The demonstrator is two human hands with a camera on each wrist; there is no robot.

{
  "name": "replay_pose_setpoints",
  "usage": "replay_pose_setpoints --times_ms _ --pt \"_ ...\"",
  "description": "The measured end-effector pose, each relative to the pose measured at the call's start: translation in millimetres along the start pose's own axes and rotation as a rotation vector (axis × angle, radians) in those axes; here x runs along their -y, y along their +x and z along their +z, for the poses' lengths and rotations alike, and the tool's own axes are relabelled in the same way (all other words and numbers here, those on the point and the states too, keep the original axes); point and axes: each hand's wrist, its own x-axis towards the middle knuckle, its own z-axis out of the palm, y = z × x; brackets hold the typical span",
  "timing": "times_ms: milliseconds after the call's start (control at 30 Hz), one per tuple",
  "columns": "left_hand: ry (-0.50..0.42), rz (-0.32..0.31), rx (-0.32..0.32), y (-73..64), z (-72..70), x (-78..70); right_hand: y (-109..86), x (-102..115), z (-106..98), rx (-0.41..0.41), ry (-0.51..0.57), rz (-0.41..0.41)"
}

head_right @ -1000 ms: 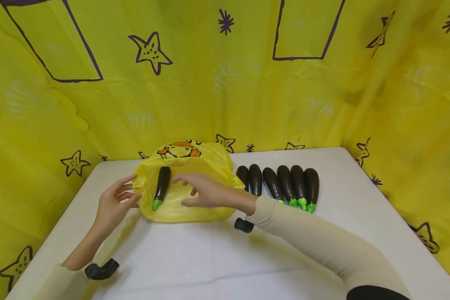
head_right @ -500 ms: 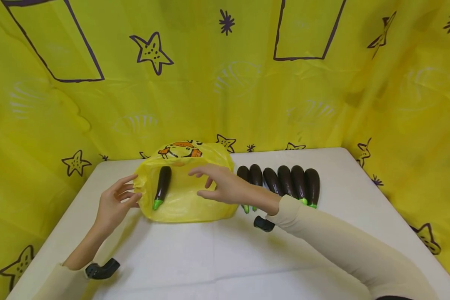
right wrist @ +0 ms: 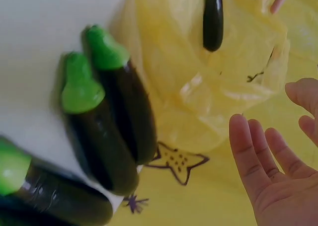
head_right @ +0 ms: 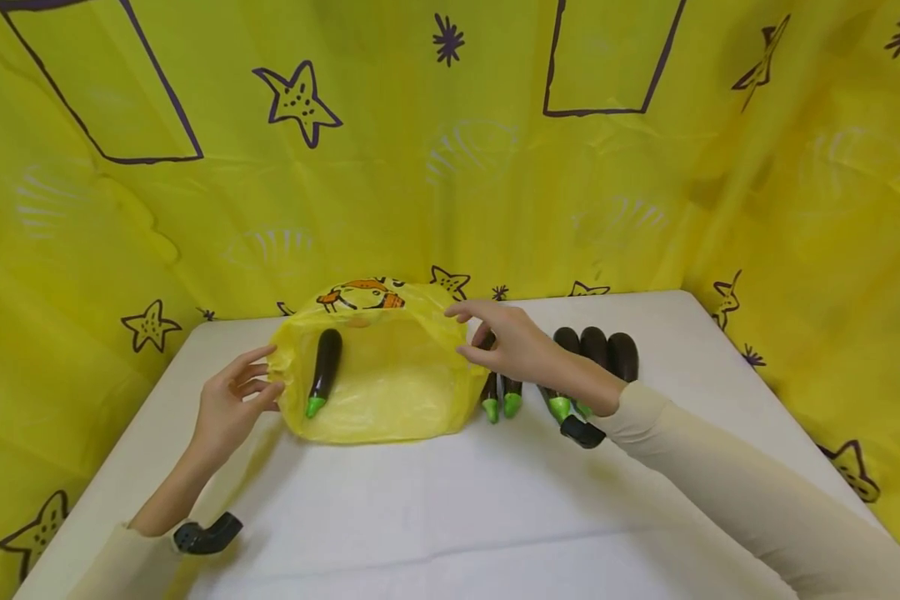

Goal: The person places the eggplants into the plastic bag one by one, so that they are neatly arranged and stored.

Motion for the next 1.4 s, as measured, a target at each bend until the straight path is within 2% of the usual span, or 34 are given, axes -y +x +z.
replay_pose_setpoints --times_ms 333,533,900,1400 --pt "0.007 0.007 -0.005 -0.8 -0.9 0.1 -28.2 -29 -29 -0.066 -0.114 0.062" --pt "0.016 0.022 0.001 -0.1 -1.6 -1.0 -47.1 -45 -44 -0.074 -0.165 0.151" --pt "0.015 -0.007 0.000 -0.3 -2.6 -2.2 -78.8 -65 -64 -0.064 -0.259 0.262" --pt "-0.008 -0.007 -0.007 0.2 -0.4 0.0 -115.9 -86 -87 -0.034 -0.299 0.444"
